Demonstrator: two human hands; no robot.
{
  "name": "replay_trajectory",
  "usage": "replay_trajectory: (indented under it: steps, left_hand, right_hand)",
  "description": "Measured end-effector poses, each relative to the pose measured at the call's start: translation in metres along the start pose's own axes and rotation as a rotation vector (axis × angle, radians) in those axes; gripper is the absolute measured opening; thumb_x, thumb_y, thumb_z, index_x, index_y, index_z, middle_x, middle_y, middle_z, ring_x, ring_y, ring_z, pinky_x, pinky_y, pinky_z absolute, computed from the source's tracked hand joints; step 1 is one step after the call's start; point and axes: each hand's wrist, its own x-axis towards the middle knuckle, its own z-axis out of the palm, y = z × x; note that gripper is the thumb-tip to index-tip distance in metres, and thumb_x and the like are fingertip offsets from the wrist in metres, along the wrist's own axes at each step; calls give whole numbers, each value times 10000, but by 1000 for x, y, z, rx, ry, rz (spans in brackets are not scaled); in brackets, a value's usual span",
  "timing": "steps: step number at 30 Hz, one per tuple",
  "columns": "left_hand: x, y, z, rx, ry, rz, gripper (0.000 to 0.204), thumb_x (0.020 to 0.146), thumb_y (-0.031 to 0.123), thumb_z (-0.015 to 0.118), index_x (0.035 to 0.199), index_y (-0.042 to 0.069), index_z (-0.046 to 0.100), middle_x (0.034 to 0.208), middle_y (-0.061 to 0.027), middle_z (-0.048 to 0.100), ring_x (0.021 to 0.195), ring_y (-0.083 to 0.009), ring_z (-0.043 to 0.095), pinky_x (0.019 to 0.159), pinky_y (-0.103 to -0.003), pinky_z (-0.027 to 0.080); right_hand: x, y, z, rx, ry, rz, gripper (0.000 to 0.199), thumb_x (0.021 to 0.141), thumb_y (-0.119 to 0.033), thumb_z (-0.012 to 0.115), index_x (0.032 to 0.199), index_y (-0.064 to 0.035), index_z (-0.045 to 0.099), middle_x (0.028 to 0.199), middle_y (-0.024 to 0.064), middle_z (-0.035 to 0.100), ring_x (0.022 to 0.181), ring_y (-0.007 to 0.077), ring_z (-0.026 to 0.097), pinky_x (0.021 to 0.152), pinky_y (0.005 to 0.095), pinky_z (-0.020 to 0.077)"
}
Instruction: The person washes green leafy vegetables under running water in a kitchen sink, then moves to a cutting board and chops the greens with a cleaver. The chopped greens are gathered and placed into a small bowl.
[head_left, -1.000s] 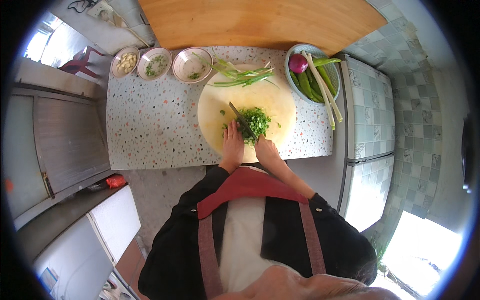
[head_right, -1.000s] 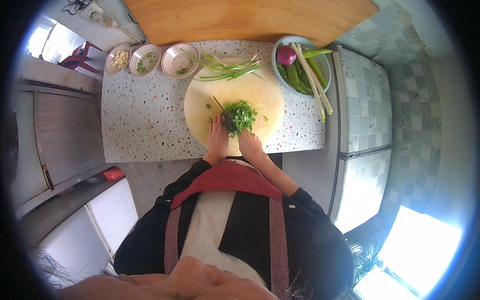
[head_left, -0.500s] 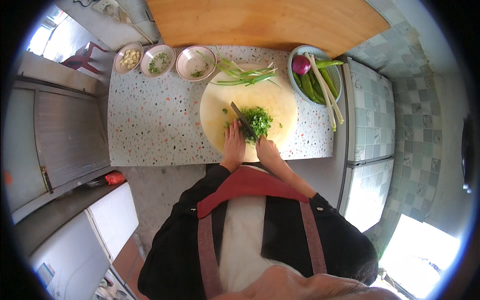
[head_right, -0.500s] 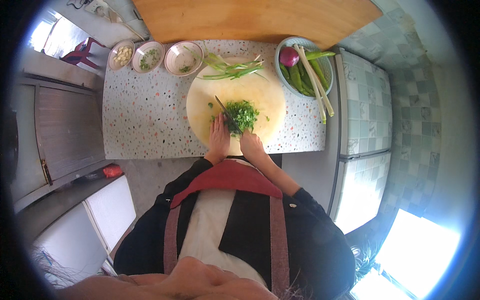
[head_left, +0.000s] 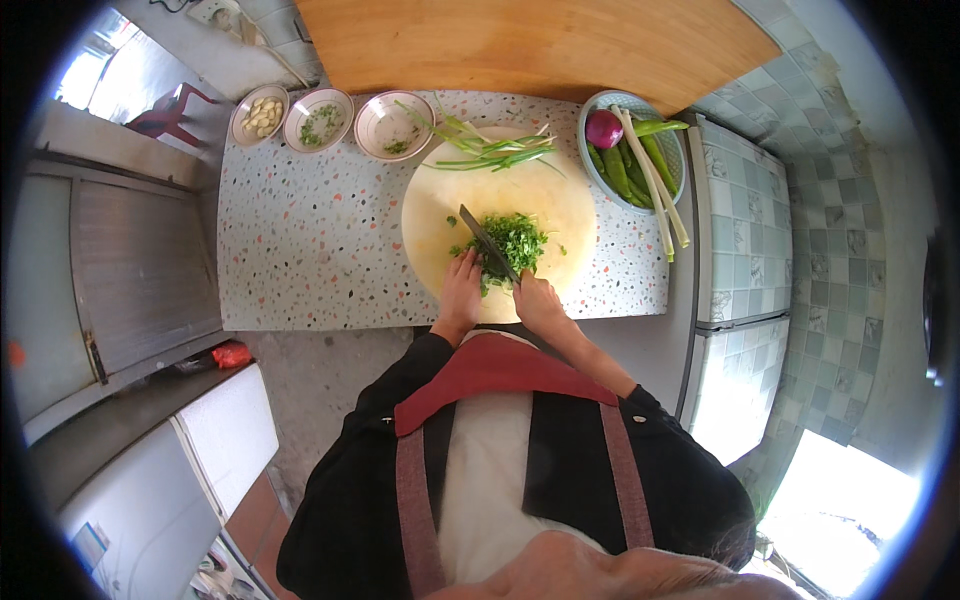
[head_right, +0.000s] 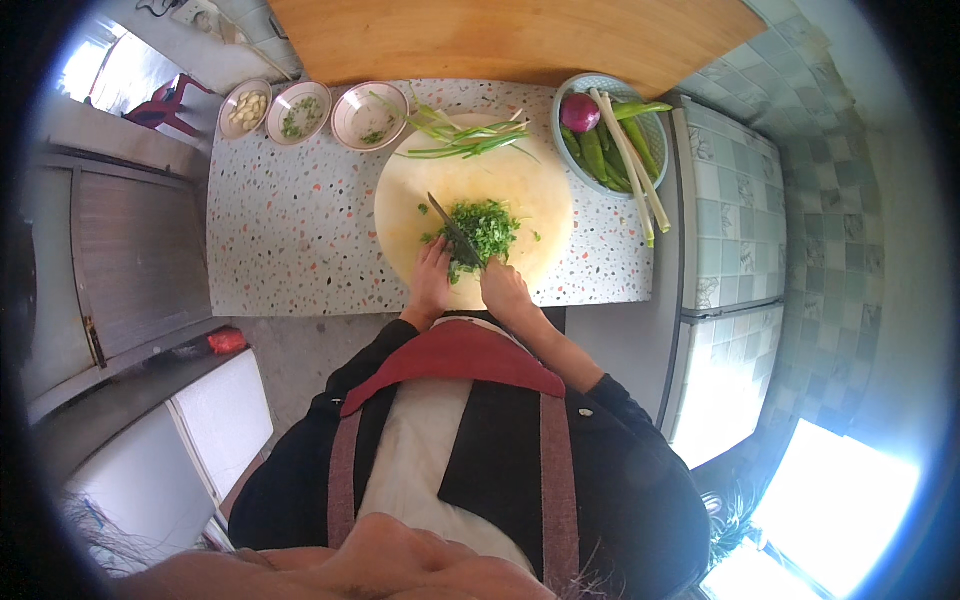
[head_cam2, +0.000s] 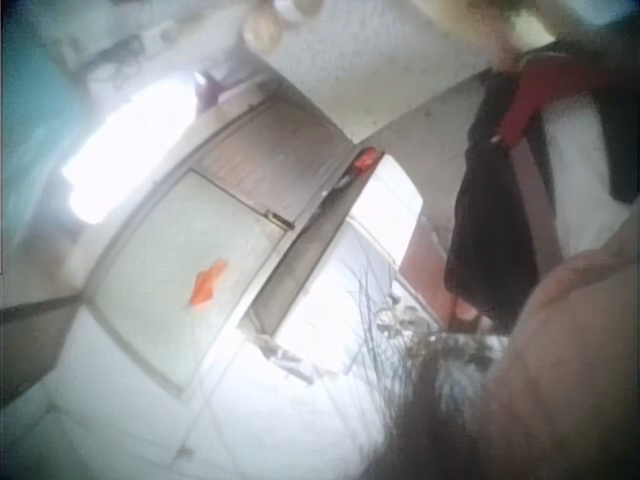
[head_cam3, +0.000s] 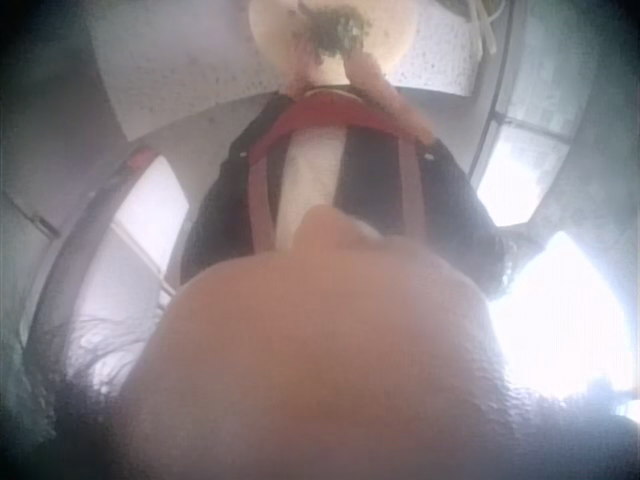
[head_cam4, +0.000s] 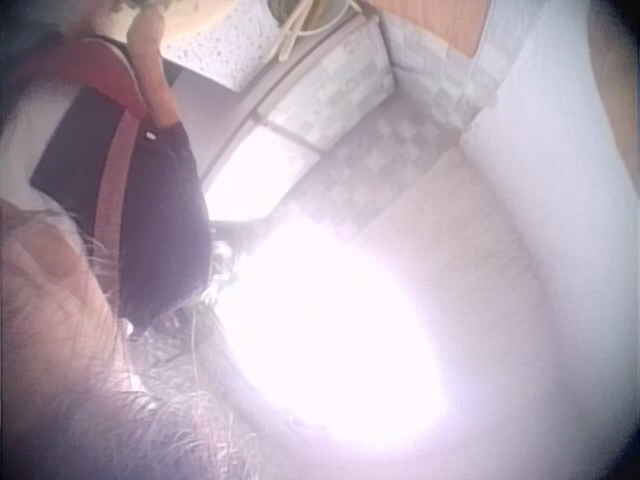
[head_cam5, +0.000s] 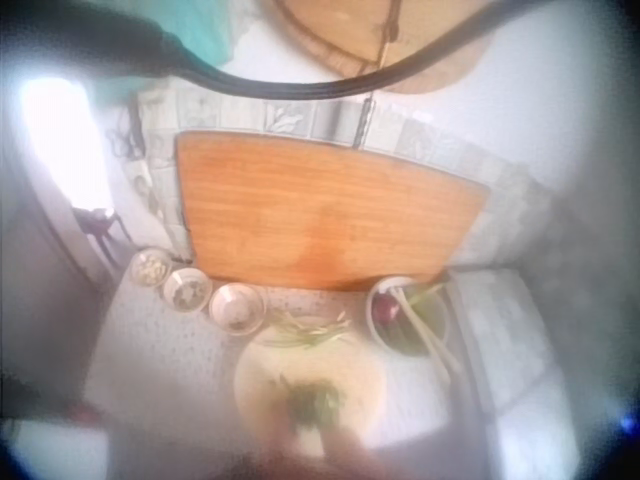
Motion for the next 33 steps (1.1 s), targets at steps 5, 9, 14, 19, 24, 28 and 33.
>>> replay_trajectory:
  steps: [5,9,14,19,24,28,33]
  left_hand:
    - [3,0,-1,33,-9,12,430,858,94,529,1257,-59,578,1416,-219,495,1320,-387,459,1130,-463,364]
    - [0,-1,-3,56,9,28,436,857,98,531,1261,-62,572,1417,-225,488,1314,-387,462,1133,-469,358]
    - [1,0,-4,50,-11,26,467,850,99,537,1286,-67,555,1420,-230,482,1319,-393,453,1128,-480,358]
    - [0,4,-6,15,11,51,486,827,69,550,1295,-65,552,1401,-232,492,1304,-400,460,1117,-482,365]
    - [5,5,-23,-108,24,-5,457,796,18,568,1247,-62,577,1343,-231,525,1257,-405,479,1096,-474,386]
    - [4,5,-20,-93,2,-6,426,788,4,582,1208,-64,587,1315,-226,540,1238,-399,481,1080,-463,402]
    - [4,7,-21,-39,-27,15,346,836,33,633,1169,-55,598,1308,-212,548,1211,-391,501,1056,-448,424]
  right_hand:
    - [33,-1,4,91,68,-101,249,977,-172,555,1040,69,560,772,327,641,787,506,642,709,565,512]
    - [12,1,-13,98,41,-155,249,972,-167,555,1038,73,558,773,331,637,774,514,634,709,575,504]
    - [-2,-1,3,-52,-5,1,229,975,-173,544,1029,50,543,772,323,643,772,519,638,721,592,504]
    - [39,10,13,88,51,-178,285,975,-200,563,1056,72,567,782,320,647,792,506,646,737,577,515]
    - [6,-10,-21,49,-25,-91,252,970,-173,550,1052,65,551,793,335,639,820,523,635,760,588,503]
    - [3,1,0,-19,-43,-27,227,973,-171,547,1034,47,530,817,343,637,820,543,625,756,597,498]
    - [31,7,10,76,23,-184,257,980,-179,538,1054,67,550,801,336,637,806,523,632,727,562,514]
